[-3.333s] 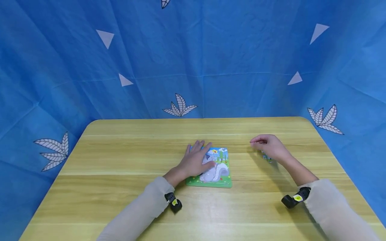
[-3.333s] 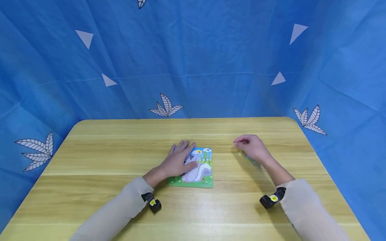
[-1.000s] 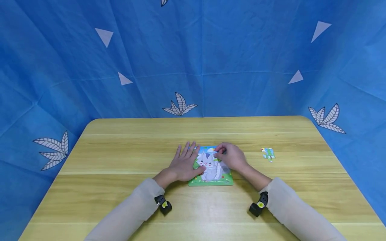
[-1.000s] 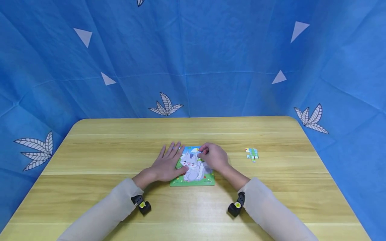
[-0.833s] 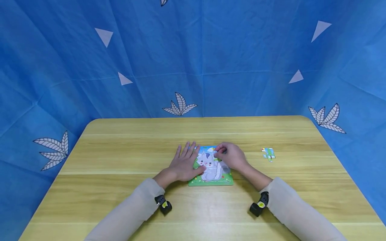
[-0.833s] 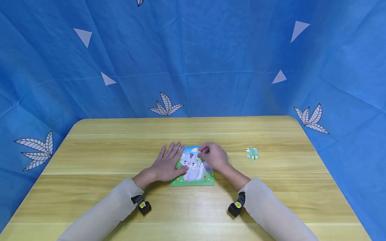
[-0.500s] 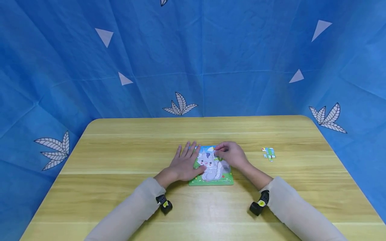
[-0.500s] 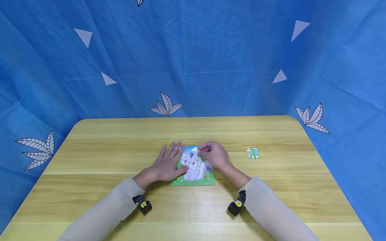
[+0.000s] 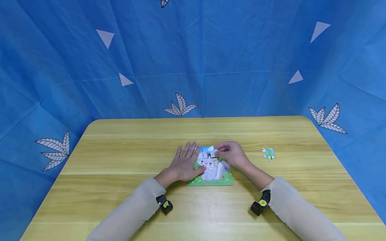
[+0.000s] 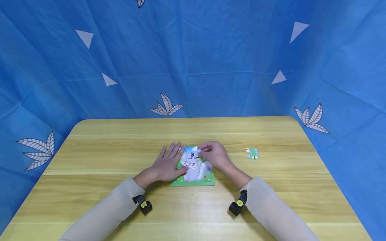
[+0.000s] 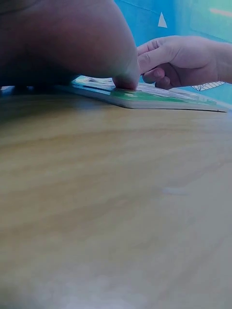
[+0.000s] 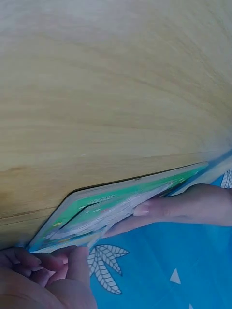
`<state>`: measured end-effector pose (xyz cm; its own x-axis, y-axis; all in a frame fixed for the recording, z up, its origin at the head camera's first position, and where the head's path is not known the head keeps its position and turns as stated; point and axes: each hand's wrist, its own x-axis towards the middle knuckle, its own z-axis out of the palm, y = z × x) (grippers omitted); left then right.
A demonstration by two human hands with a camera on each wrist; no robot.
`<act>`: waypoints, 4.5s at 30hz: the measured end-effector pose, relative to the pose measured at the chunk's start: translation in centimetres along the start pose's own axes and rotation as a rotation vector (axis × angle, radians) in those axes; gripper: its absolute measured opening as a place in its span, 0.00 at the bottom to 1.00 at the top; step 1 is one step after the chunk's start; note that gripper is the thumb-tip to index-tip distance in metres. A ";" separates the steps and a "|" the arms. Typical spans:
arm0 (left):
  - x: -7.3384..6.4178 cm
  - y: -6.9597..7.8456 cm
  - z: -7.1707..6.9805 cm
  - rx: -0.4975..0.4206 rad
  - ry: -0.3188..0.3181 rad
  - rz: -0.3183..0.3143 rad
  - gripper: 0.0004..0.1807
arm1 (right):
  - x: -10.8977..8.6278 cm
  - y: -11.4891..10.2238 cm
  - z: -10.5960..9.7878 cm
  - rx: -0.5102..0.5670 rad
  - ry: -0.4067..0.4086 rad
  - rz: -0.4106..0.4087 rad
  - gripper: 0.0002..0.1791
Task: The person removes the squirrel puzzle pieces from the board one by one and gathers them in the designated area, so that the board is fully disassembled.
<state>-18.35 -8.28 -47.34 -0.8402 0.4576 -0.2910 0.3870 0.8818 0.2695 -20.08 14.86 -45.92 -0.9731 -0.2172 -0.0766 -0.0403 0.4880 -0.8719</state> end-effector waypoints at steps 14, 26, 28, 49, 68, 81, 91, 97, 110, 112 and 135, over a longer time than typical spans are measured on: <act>-0.5 0.2 -0.4 -0.011 0.013 0.011 0.49 | -0.5 0.9 -3.4 0.057 -0.028 0.062 0.14; -0.6 0.3 -0.3 -0.016 0.036 0.025 0.49 | -2.9 2.6 -9.7 -0.035 0.008 0.108 0.20; -0.6 0.3 -0.3 -0.016 0.032 0.020 0.49 | -3.3 3.0 -10.5 -0.053 0.015 0.120 0.21; -0.3 0.1 -0.1 0.005 0.023 0.013 0.49 | -4.5 5.6 -12.4 -0.281 0.062 0.092 0.13; -1.0 0.3 -1.2 -0.009 0.049 0.049 0.49 | -3.2 2.9 -10.6 -0.252 0.048 -0.010 0.12; -1.2 -0.5 -1.7 -0.114 0.124 0.059 0.50 | -0.8 -0.9 -4.2 -0.161 -0.047 -0.103 0.09; -1.9 -2.8 -2.4 -0.150 0.102 0.147 0.49 | 0.1 -2.4 1.0 -0.095 -0.072 -0.171 0.08; -2.2 -3.4 -2.1 -0.119 0.084 0.165 0.48 | 0.6 -2.1 3.3 -0.058 -0.032 -0.214 0.07; -2.8 -2.6 -2.3 -0.125 0.068 0.126 0.49 | 0.5 -1.8 5.1 -0.239 0.005 -0.150 0.03; -2.8 -2.5 -2.4 -0.120 0.069 0.126 0.49 | 0.5 -1.9 5.0 -0.248 0.002 -0.141 0.03; -2.6 -2.8 -1.2 -0.155 0.087 0.110 0.43 | 0.7 -2.9 4.9 -0.324 -0.061 -0.053 0.05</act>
<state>-17.75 -12.04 -46.23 -0.8284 0.5324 -0.1738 0.4206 0.7963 0.4348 -19.51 9.13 -45.86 -0.9528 -0.2947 -0.0724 -0.1699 0.7158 -0.6774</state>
